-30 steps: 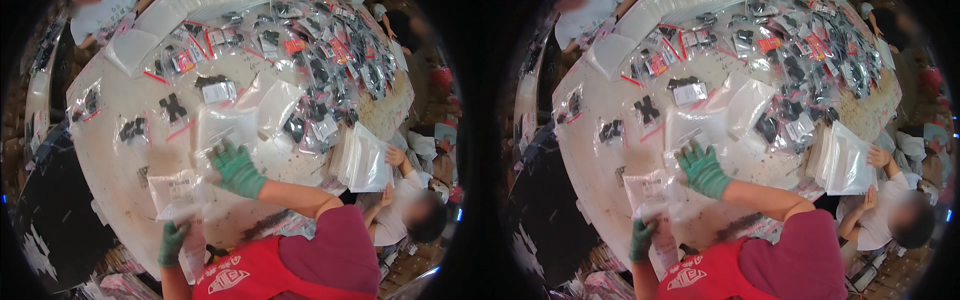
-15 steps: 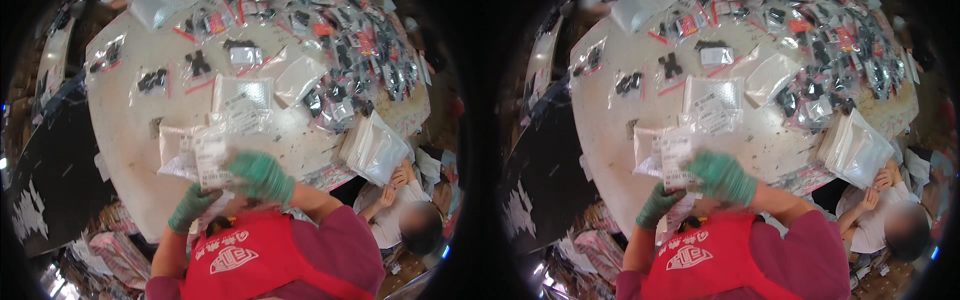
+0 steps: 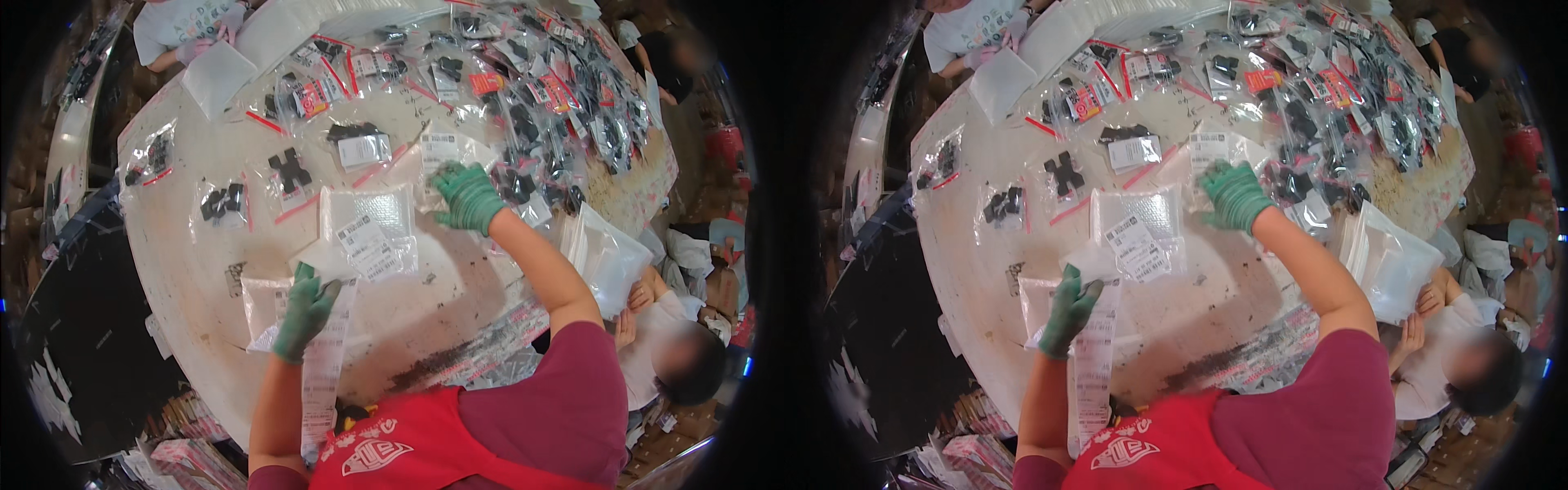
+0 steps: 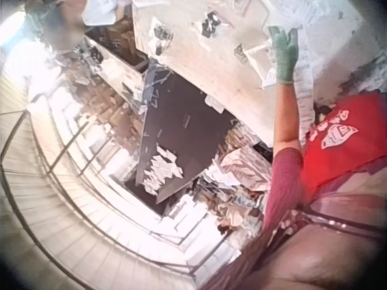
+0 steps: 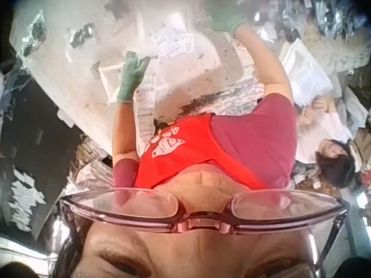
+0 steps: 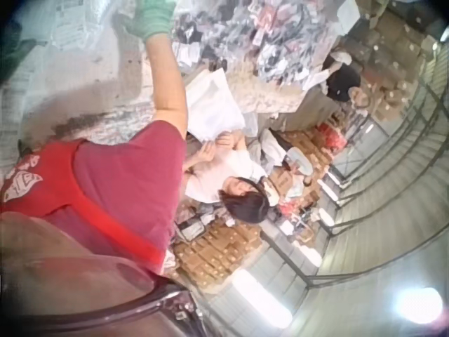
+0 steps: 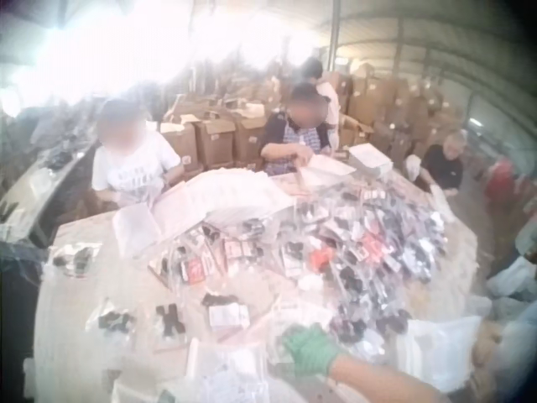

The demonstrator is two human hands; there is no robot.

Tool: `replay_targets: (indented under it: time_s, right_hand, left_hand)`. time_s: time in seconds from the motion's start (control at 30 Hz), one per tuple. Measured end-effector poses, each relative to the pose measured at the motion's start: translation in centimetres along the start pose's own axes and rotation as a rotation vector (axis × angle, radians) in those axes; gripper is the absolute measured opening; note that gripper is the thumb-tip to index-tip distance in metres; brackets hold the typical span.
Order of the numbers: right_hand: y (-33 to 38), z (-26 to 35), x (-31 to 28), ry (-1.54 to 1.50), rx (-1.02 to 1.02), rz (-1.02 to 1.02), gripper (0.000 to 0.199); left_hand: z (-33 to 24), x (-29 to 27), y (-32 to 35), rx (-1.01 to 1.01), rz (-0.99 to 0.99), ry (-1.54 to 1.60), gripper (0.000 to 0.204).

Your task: The person packs small black plastic parts into clear plastic bags at a table. They pick up parts, place them into bags, and then place the filled bags into white padded envelopes. The person also handles shipping labels and stacks the completed envelopes.

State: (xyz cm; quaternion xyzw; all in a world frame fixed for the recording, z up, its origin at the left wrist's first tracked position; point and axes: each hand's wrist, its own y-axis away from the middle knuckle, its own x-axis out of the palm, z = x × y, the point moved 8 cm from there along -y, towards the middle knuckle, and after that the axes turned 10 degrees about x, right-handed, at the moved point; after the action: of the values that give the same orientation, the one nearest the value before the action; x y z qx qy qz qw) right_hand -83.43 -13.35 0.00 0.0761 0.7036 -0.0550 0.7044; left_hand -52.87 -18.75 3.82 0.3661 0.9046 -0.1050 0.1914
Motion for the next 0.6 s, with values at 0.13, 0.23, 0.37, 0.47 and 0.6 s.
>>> replay_targets:
  time_s: [0.13,0.23,0.37,0.47,0.6]
  right_hand:
    - [-2.4,3.0,-5.2,-0.036,0.178,-0.178,0.069]
    - [-4.2,-0.3,2.0,0.016,0.328,-0.116,0.064]
    - [-5.5,0.4,-0.7,-0.229,0.311,0.14,0.061]
    - [0.4,4.0,-4.4,-0.227,0.286,-0.103,0.063]
    - [5.4,11.4,3.1,-0.243,0.415,-0.279,0.082]
  left_hand:
    - [4.9,3.1,-3.1,0.021,0.013,-0.203,0.017]
    - [7.1,6.5,-4.6,0.026,0.104,-0.623,0.015]
    - [16.8,10.3,-2.9,0.046,0.214,-0.557,0.023]
    - [8.9,3.3,3.1,-0.169,0.133,-0.585,0.022]
    - [11.4,-3.7,15.0,-0.211,0.104,-0.54,0.035]
